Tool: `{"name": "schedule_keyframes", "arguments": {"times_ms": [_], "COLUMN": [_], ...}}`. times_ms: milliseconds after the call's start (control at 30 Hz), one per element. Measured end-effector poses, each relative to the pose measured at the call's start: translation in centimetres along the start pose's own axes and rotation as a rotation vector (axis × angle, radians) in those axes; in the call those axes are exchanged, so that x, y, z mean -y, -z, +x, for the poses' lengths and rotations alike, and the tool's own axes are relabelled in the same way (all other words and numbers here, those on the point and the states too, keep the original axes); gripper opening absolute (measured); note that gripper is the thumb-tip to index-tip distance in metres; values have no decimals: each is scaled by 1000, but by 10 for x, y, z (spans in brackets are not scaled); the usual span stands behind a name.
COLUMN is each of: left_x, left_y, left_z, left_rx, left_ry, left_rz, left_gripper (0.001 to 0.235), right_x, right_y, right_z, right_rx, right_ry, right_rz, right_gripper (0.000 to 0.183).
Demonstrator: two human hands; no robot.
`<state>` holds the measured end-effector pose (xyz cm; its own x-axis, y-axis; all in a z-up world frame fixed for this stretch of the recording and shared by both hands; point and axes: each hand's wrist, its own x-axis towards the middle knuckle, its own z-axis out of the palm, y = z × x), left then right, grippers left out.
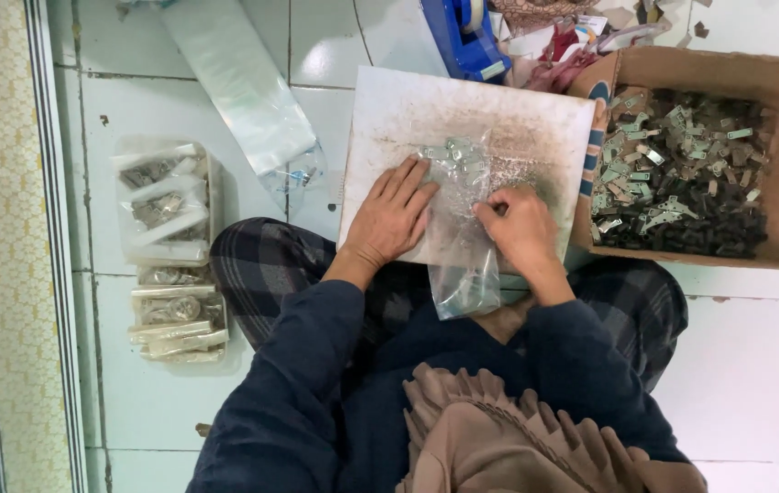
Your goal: The person picks up small metal pieces from a box by hand, places them into a clear plastic bag, and then presses down on the bag to flatten it.
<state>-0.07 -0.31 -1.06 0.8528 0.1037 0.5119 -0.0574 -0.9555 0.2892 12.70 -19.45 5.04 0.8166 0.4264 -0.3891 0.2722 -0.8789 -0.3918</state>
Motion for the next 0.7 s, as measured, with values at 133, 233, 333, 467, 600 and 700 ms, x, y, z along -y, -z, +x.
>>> {"name": "schedule_keyframes", "arguments": {"times_ms": [133, 233, 333, 467, 600, 700], "left_x": [1, 1, 4, 2, 2, 0], "left_y": [-3, -3, -6, -6, -2, 4], "left_z": [-4, -6, -5, -5, -1, 1], "left_rx": [-4, -21, -35, -54, -55, -45], "left_ry": [22, 57, 46, 35, -25, -27], "left_rz": [-20, -41, -58, -38, -50, -64], "left_gripper": [32, 31, 30, 31, 31, 30], "right_x": [7, 37, 14, -19, -9, -25], "right_y": [-3, 16, 4, -20, -12, -27], "right_z": [12, 6, 10, 9, 8, 21], "right_rx": [-38, 1, -25, 52, 118, 140], "right_ry": [47, -50, -71, -178, -220, -223], "right_rz": [333, 880, 804, 831, 977, 1015], "right_gripper": [22, 17, 13, 23, 41, 44]}}
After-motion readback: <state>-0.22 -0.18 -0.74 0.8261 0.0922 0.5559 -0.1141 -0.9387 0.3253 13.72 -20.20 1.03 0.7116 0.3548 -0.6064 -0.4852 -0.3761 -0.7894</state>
